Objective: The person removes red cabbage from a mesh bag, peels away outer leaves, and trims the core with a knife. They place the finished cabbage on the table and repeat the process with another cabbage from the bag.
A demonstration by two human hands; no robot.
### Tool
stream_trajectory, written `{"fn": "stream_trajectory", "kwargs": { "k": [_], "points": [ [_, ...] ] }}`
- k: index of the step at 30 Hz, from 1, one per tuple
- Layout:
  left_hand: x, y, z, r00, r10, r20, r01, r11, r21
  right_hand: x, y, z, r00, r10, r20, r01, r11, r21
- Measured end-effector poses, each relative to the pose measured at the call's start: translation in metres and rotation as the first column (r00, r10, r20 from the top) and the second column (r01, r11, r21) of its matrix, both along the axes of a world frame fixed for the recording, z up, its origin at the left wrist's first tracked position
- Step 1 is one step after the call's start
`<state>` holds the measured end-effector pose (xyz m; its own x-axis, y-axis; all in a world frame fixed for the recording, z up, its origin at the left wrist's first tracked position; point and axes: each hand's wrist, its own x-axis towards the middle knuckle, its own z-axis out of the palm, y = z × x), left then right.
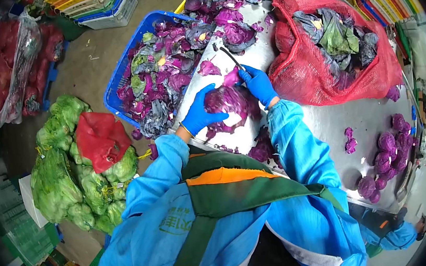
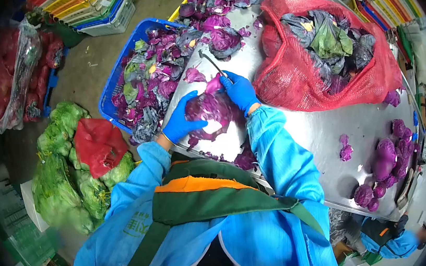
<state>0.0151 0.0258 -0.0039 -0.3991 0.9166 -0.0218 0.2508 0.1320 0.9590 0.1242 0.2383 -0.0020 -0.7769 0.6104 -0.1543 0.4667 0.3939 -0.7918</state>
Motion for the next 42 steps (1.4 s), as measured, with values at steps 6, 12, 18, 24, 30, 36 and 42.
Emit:
{"fn": "stream_trajectory", "kwargs": {
  "k": [6, 12, 18, 24, 30, 36, 42],
  "points": [
    [0.011, -0.002, -0.015, 0.739, 0.363, 0.567, -0.406, 0.912, -0.055, 0.055, -0.052, 0.042, 0.995, -0.031, -0.090, 0.036, 0.998, 0.060],
    [0.021, 0.006, -0.015, 0.749, 0.390, 0.536, -0.436, 0.899, -0.045, 0.067, -0.092, 0.049, 0.998, 0.048, 0.029, -0.051, 0.990, 0.128],
    [0.037, 0.012, -0.013, 0.717, 0.444, 0.537, -0.534, 0.846, 0.013, 0.049, -0.097, 0.045, 0.991, -0.136, 0.010, 0.133, 0.983, 0.124],
    [0.042, 0.003, -0.044, 0.881, 0.462, 0.104, -0.472, 0.871, 0.134, 0.044, -0.050, 0.014, 0.874, -0.486, -0.012, 0.408, 0.745, -0.527],
    [0.001, -0.003, 0.002, 0.779, 0.219, 0.588, -0.245, 0.969, -0.036, 0.055, -0.024, -0.071, 0.850, -0.525, 0.048, 0.527, 0.845, -0.096],
    [-0.058, 0.020, 0.020, 0.895, -0.158, 0.418, 0.170, 0.985, 0.010, 0.066, -0.054, 0.014, 0.947, -0.300, -0.119, 0.321, 0.915, 0.243],
    [-0.031, -0.008, 0.012, 0.981, 0.140, 0.133, -0.138, 0.990, -0.024, 0.040, -0.061, 0.018, 0.957, -0.102, -0.272, 0.049, 0.979, -0.196]
  ]
}}
